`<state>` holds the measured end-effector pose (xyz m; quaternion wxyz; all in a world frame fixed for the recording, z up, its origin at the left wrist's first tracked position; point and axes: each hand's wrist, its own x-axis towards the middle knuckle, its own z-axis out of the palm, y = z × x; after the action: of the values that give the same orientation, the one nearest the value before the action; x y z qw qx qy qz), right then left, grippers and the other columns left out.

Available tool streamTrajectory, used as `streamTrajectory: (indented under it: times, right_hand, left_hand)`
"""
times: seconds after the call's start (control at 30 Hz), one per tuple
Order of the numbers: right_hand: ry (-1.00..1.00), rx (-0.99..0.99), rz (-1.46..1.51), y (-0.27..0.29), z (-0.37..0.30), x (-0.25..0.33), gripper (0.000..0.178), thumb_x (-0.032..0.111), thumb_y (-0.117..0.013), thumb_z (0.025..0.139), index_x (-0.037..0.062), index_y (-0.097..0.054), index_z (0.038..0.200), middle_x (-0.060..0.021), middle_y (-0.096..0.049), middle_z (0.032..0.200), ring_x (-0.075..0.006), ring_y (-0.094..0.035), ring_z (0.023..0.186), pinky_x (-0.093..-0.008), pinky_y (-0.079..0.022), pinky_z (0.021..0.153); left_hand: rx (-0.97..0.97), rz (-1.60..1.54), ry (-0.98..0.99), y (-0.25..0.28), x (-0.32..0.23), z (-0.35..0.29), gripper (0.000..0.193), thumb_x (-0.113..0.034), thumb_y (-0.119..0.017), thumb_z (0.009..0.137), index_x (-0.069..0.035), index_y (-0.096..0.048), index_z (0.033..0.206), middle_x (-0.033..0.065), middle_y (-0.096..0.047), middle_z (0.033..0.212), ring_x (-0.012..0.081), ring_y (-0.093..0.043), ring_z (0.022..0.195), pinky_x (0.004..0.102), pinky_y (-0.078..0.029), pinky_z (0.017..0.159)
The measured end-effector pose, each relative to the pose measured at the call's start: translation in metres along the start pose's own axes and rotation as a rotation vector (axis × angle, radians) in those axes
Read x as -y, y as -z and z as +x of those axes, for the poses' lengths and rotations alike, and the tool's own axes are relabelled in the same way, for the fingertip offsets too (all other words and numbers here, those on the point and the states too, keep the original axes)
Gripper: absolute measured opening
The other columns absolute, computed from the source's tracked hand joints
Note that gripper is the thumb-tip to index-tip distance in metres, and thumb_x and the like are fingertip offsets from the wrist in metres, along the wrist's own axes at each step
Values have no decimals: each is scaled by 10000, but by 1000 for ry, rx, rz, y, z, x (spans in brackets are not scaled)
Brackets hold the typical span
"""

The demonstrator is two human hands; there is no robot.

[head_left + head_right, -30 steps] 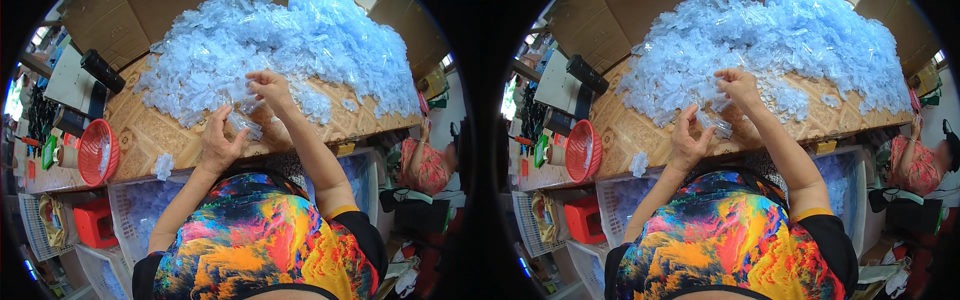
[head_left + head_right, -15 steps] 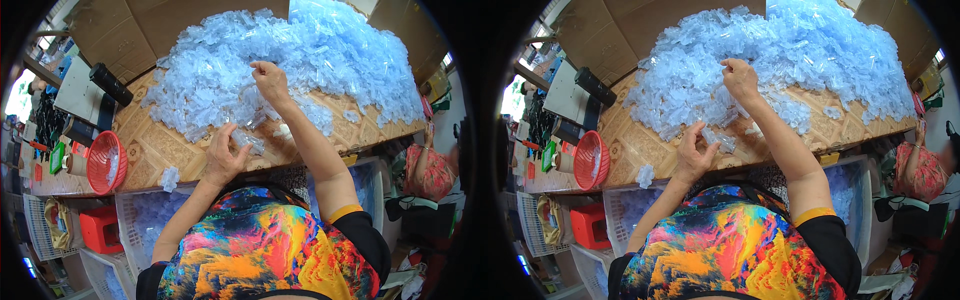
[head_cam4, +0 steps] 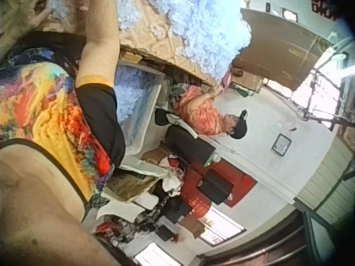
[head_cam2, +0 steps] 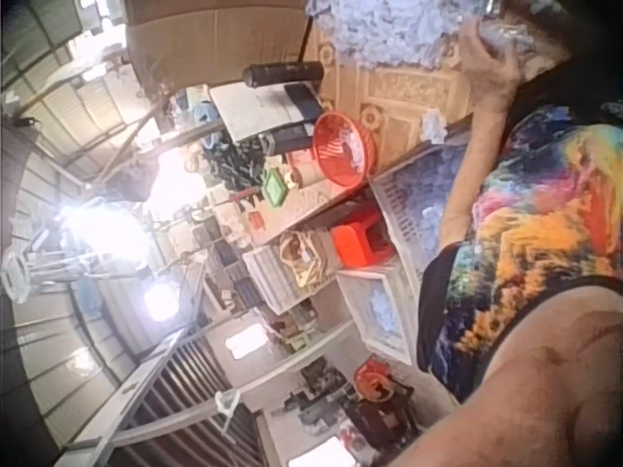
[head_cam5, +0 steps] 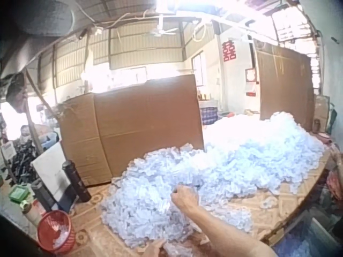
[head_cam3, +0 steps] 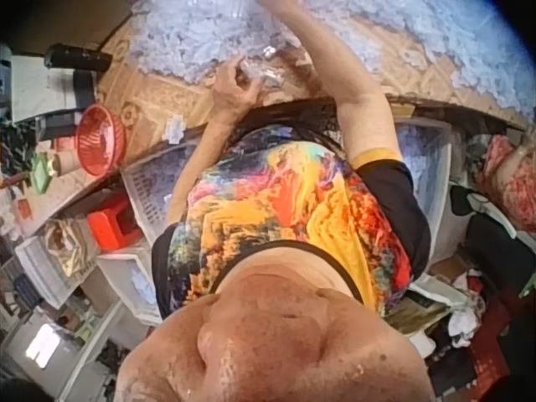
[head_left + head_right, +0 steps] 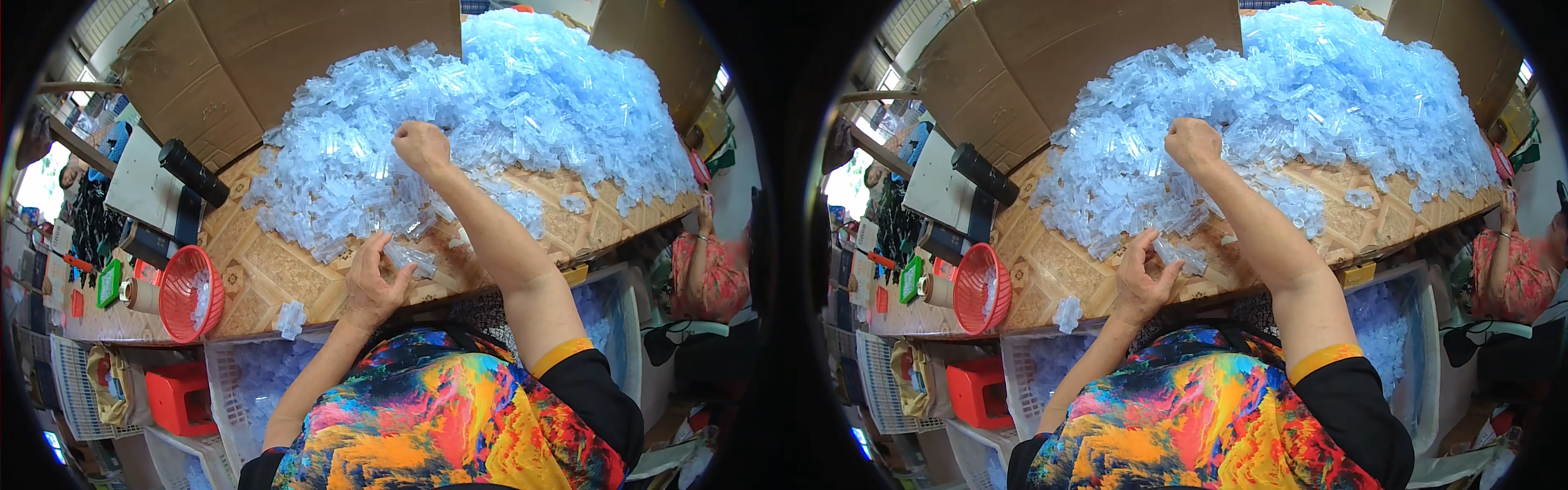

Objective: The person assembles plastic components by hand, taking plastic housings and small plastic parts from a pile on the table and fitting them together.

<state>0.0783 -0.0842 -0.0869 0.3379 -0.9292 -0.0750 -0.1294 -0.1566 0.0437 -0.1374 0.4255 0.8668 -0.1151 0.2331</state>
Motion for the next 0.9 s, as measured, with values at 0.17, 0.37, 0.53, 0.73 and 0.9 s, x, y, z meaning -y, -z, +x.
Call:
streamTrajectory:
  times: [0.17, 0.37, 0.53, 0.73, 0.9]
  right_hand:
    - [-21, -16, 203, 2, -2, -20, 218, 275, -656, 816, 134, -780, 927, -145, -745, 918, -333, -716, 886, -438, -557, 803]
    - [-23, -48, 126, -7, 4, -28, 276, 294, -654, 801, 115, -775, 972, -169, -737, 1025, -361, -690, 993, -460, -535, 859]
    - [28, 10, -56, -10, 2, -2, 349, 319, -677, 776, 115, -766, 1045, -188, -728, 1062, -375, -682, 1018, -437, -535, 901]
    - [5, -247, 232, 9, -9, -2, 217, 297, -692, 785, 146, -780, 915, -101, -756, 874, -308, -729, 840, -398, -567, 776]
    - [22, -117, 457, 45, -89, -2, 213, 222, -749, 803, 36, -738, 906, -92, -727, 765, -157, -689, 699, -302, -545, 668]
  left_hand:
    - [9, -13, 9, 1, 1, -1, 625, -205, -826, 786, -12, -526, 1299, 228, -602, 1274, 398, -603, 1160, 435, -501, 977]
    - [-28, 5, -28, -1, 3, -1, 649, -162, -853, 777, 0, -527, 1314, 166, -636, 1194, 258, -651, 937, 353, -548, 825]
    - [-53, -40, 17, 3, -1, -1, 653, -206, -843, 782, 5, -515, 1306, 228, -588, 1289, 398, -600, 1155, 426, -503, 974]
    - [-87, -40, -13, 3, 1, 4, 659, -196, -848, 785, 4, -508, 1313, 234, -582, 1305, 366, -622, 1132, 397, -539, 897]
    - [-117, -85, 4, 2, 5, 3, 655, -189, -848, 788, 0, -508, 1316, 231, -577, 1317, 346, -625, 1122, 392, -541, 888]
